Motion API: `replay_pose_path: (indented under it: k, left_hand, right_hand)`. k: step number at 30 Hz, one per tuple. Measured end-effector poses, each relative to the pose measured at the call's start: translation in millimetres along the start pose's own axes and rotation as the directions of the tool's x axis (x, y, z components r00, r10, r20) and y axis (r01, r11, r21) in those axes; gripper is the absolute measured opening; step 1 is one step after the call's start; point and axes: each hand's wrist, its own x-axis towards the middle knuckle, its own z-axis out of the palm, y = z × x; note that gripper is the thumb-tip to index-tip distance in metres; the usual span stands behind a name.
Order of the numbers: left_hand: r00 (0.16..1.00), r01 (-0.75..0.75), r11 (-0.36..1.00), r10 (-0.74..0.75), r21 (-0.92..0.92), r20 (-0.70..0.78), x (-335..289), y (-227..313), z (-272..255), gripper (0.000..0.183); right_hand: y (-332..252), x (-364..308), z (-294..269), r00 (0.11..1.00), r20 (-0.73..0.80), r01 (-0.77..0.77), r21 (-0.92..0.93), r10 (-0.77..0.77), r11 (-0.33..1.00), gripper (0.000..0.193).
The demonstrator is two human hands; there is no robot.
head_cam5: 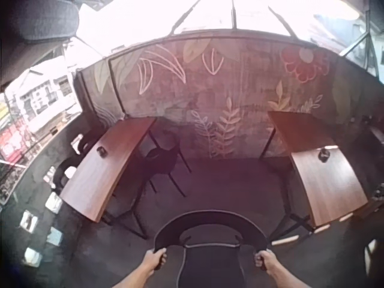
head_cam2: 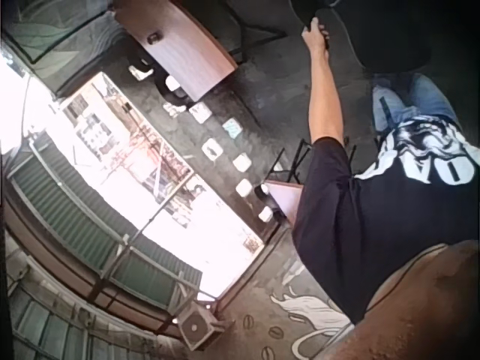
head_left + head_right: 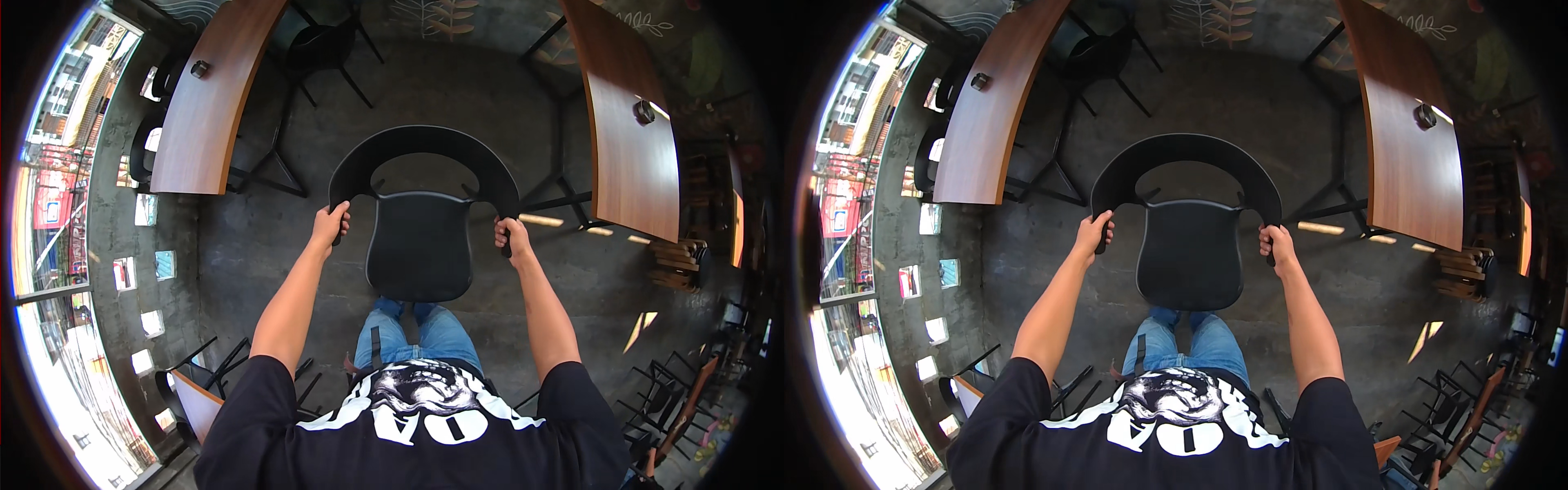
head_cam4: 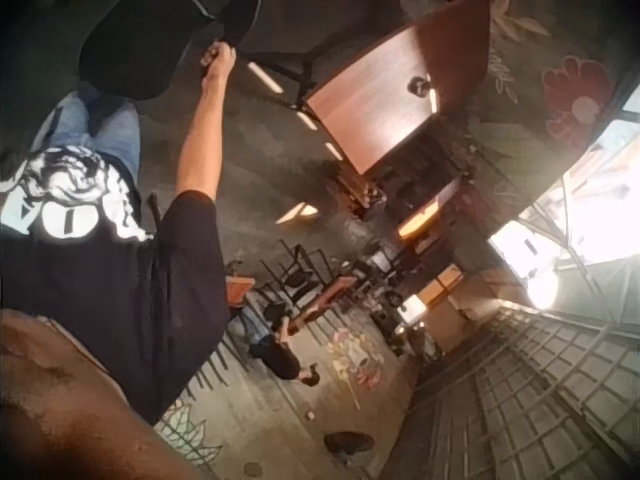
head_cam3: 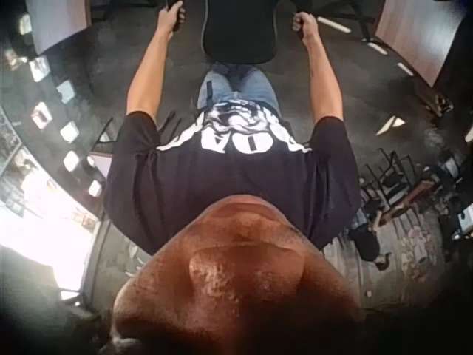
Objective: The recorder rearranges chairs and a table in a restaurant dining area.
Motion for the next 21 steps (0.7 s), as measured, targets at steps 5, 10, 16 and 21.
replay_pose_path:
  k: [5, 10, 16, 21]
  left_hand:
    - [0.999, 0.049, 0.992, -0.047, 0.117, -0.019, 108, -19, 35, 0.029]
    - [0.998, 0.025, 0.967, -0.01, 0.252, -0.061, 166, -39, 63, 0.034]
    - [0.99, -0.001, 0.934, 0.051, 0.357, -0.132, 206, -39, 81, 0.037]
    - [0.97, -0.056, 0.923, 0.14, 0.381, -0.196, 197, -41, 80, 0.042]
  right_hand:
    - [-4, 97, -19, 0.996, -0.087, -0.047, -0.171, 0.033, 0.984, 0.014]
    - [19, 151, -29, 0.946, -0.321, -0.073, -0.357, -0.048, 0.931, 0.027]
    - [27, 195, -37, 0.902, -0.389, -0.023, -0.476, -0.187, 0.879, 0.025]
    - [24, 194, -31, 0.882, -0.381, -0.003, -0.594, -0.278, 0.805, 0.032]
